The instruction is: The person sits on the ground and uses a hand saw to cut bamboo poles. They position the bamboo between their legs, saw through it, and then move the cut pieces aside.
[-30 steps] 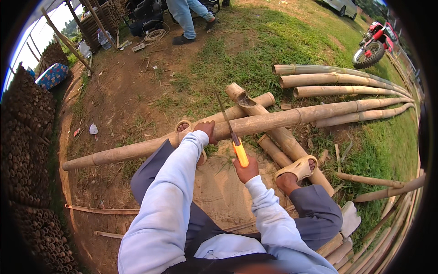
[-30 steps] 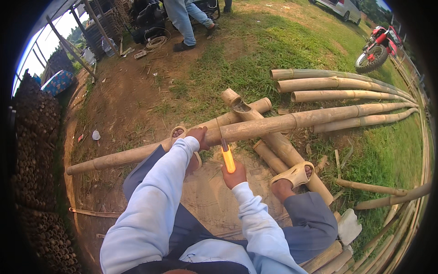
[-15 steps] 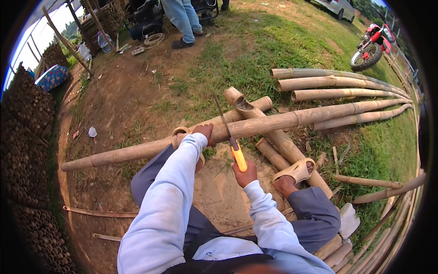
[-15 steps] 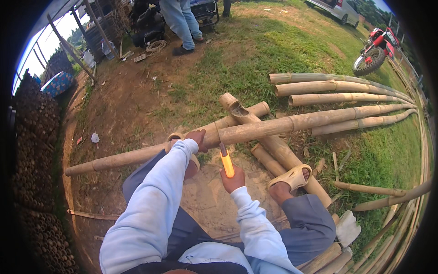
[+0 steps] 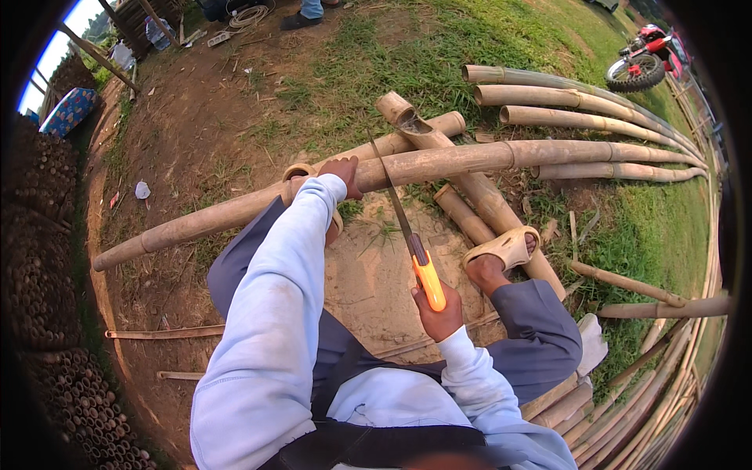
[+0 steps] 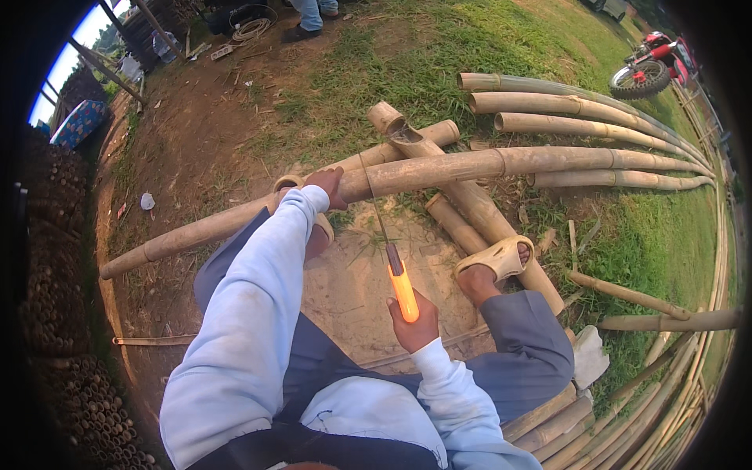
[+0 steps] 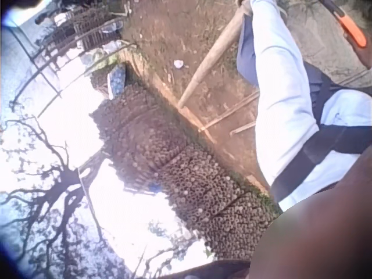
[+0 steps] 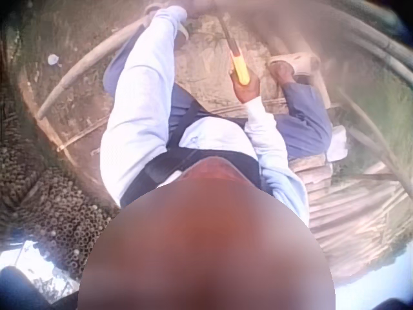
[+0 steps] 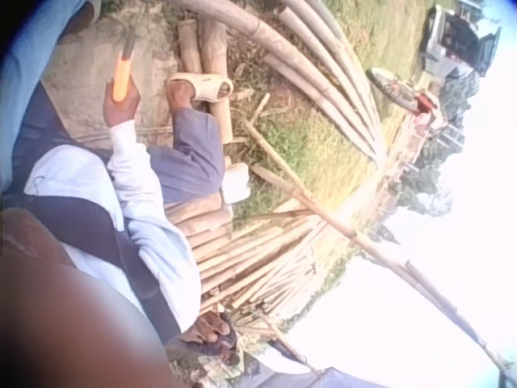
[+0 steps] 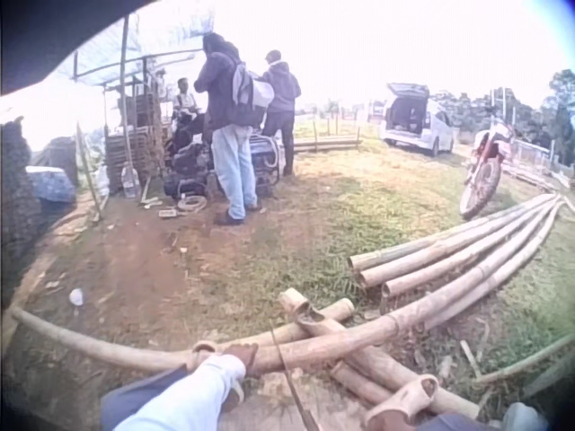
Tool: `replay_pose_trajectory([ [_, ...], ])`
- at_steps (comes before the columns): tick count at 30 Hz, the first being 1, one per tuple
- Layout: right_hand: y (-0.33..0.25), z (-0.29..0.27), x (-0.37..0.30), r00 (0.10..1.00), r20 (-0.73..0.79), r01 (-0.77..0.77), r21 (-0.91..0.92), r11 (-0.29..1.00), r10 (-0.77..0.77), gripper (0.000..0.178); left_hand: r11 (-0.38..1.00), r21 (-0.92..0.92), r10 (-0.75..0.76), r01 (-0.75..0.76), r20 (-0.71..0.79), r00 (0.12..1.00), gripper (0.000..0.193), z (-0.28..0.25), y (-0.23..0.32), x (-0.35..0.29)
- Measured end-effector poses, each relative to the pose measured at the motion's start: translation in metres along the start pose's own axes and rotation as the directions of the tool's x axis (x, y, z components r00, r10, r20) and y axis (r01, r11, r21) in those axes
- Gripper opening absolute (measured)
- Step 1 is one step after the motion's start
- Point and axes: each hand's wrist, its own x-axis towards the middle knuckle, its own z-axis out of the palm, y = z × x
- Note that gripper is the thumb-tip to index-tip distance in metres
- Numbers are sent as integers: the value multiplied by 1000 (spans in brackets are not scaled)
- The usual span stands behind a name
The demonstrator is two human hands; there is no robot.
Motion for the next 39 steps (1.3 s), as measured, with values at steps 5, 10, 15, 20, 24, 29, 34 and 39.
replay_pose_trajectory([
  [5, -22, -15, -33, 1000, 1, -10, -19, 1000, 10, 17, 1000, 22, 3, -3, -25, 1000, 74, 1, 1, -1],
  [10, -7, 48, 122, 990, -13, 137, -54, 989, -138, 25, 999, 32, 7, -8, 18, 1000, 75, -9, 4, -3],
  [15, 8, 31, 73, 997, 2, 74, -6, 997, -74, 16, 1000, 14, 1, -2, 36, 999, 74, -11, 4, -3],
  [20, -22, -16, -52, 998, 30, -59, -63, 996, 61, 29, 1000, 14, 0, 0, -11, 1000, 72, -1, 1, -1],
  [24, -11, 19, 53, 999, 41, -14, -72, 997, 17, 13, 1000, 31, 6, -6, 3, 1000, 75, -1, 0, 1],
  [29, 28, 53, 134, 998, 57, 33, -81, 996, -29, 21, 1000, 4, 15, -15, -9, 1000, 78, -5, 2, -5],
  [34, -10, -8, -26, 984, 60, -165, -34, 986, 167, 16, 1000, 26, 12, -13, 21, 1000, 75, -8, 2, -4],
  [39, -29, 1, 10, 999, 12, -32, -37, 999, 32, 20, 999, 43, -24, 22, 42, 999, 71, -6, 5, -2],
])
